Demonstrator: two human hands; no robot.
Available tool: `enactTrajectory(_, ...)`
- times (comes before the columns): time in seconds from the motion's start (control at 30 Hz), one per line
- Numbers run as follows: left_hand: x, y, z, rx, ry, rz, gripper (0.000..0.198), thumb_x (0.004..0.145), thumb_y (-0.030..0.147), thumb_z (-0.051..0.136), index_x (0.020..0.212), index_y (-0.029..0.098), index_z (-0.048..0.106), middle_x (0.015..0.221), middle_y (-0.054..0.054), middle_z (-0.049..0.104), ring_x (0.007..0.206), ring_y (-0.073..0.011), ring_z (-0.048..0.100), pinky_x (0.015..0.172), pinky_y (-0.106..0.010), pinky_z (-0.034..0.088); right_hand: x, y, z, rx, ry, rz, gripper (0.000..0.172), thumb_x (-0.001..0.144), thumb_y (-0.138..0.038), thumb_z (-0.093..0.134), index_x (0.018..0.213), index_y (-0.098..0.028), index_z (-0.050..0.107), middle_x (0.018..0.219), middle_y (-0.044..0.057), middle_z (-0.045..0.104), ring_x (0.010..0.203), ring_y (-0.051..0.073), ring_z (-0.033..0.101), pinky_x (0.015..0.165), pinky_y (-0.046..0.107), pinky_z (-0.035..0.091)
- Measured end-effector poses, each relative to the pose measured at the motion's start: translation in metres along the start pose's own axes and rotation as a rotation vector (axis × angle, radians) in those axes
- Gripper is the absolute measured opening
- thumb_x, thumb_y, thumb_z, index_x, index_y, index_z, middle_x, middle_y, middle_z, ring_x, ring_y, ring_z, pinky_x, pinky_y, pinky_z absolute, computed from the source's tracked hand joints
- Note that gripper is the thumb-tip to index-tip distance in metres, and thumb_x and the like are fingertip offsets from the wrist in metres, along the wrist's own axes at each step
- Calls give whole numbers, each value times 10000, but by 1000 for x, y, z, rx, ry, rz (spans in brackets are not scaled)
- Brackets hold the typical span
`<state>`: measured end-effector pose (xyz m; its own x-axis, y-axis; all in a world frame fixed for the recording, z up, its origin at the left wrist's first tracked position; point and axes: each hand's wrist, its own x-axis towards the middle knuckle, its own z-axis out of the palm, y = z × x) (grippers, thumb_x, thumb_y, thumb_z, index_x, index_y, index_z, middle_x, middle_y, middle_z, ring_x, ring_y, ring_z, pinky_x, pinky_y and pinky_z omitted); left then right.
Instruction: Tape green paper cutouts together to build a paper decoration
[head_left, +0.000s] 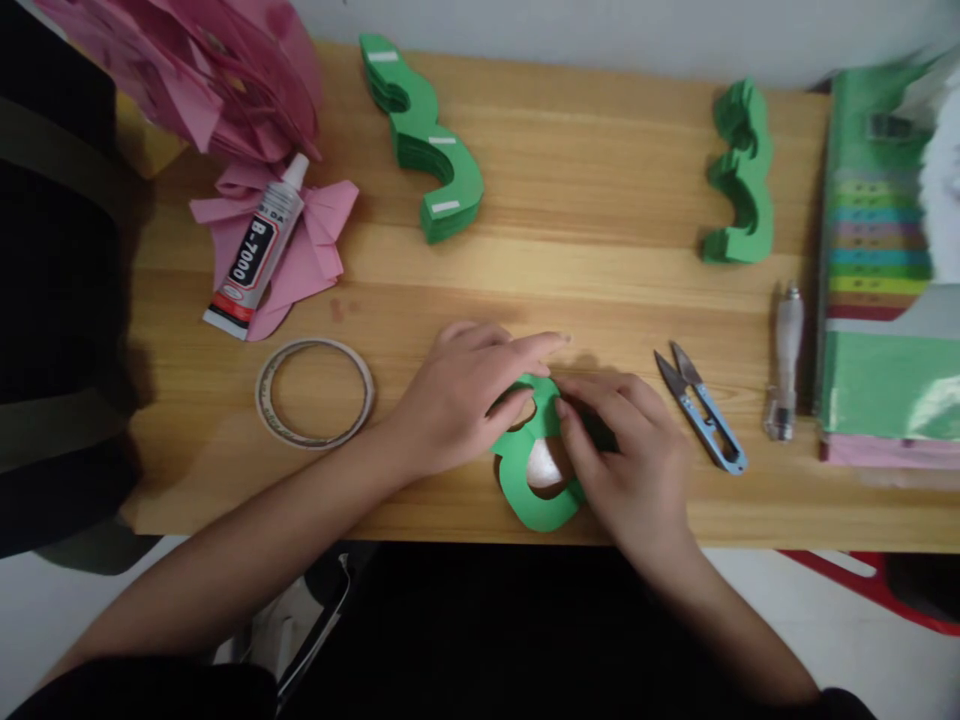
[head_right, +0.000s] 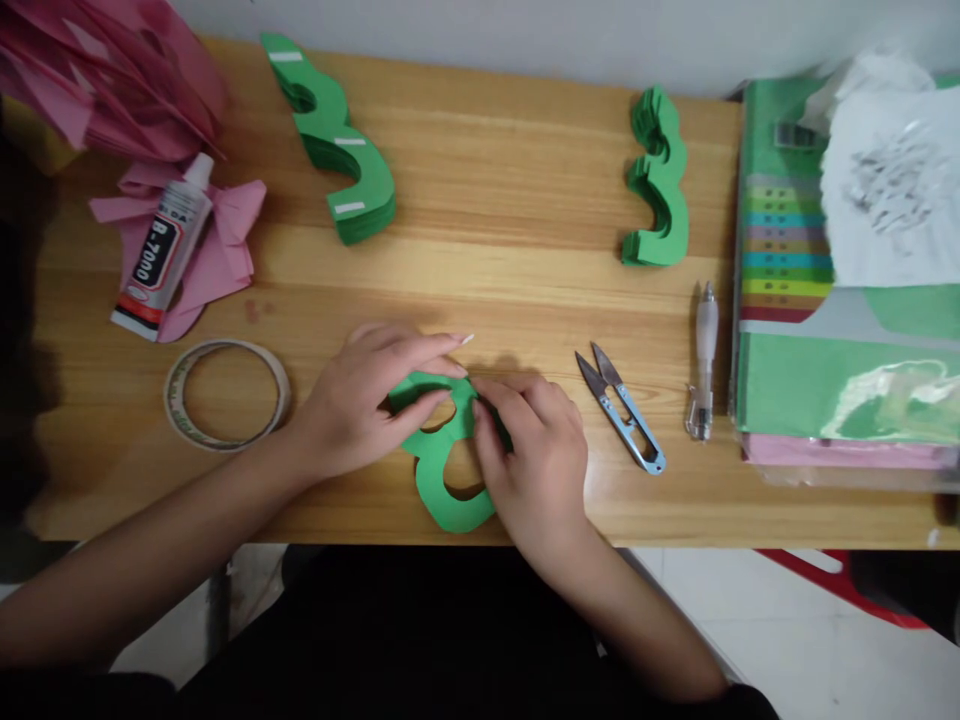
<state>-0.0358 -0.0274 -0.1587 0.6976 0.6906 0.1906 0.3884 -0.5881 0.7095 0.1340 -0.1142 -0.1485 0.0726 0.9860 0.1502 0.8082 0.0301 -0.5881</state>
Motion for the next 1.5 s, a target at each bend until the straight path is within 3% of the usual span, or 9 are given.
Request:
enactTrajectory(0.27,-2,-2,3,67,126,87,275,927,170,582,1196,215,543,887,35,769,831,-150,688,826,-317,437,-1,-6,6,-94,79,-22,89,879,-188,626,912,-185,709,808,51,705,749,201,653,687,361,530)
enactTrajectory(0.47,-2,-2,3,71,137,96,256,908,170,608,1155,222,569,848,46,768,791,-142,697,814,-323,431,-3,-7,8,-133,127,-23,68,871,-185,644,903,-188,704,816,51,718,745,203,662,691,363,536)
enactTrajectory(0.67,0,1,3,-86,95,-30,356,847,140,681,1174,222,564,829,46,754,873,-158,692,875,-339,436,-4,-8,5,-86,67,8,148,878,-211,631,1003,-200,709,869,60,708,788,212,661,710,381,538)
enactTrajectory(0.9,0,2,-1,-184,40,-128,444,836,112,670,1240,218,521,842,33,744,991,-186,690,973,-383,427,-6,-6,4,-42,78,2,111,872,-195,635,954,-216,707,874,50,702,784,203,654,712,381,536)
enactTrajectory(1.13,-1,0,-3,-170,-15,-99,547,827,144,671,1326,238,469,889,20,747,1005,-206,680,998,-430,415,-6,-4,1,55,33,13,121,867,-188,623,978,-194,672,904,69,712,834,215,666,722,386,536)
enactTrajectory(1.33,0,-6,-19,-116,-193,23,674,860,201,664,1451,304,356,1107,8,743,1091,-230,629,964,-419,444,-6,-2,-7,94,-8,-39,170,877,-194,605,1037,-188,663,930,78,708,879,231,666,750,396,545)
enactTrajectory(1.5,0,-7,-23,-48,-177,112,636,904,231,612,1469,347,343,1075,30,750,1046,-221,642,925,-404,471,-7,-3,-6,76,-9,-62,195,880,-185,588,1054,-168,674,957,91,697,899,236,657,769,407,540)
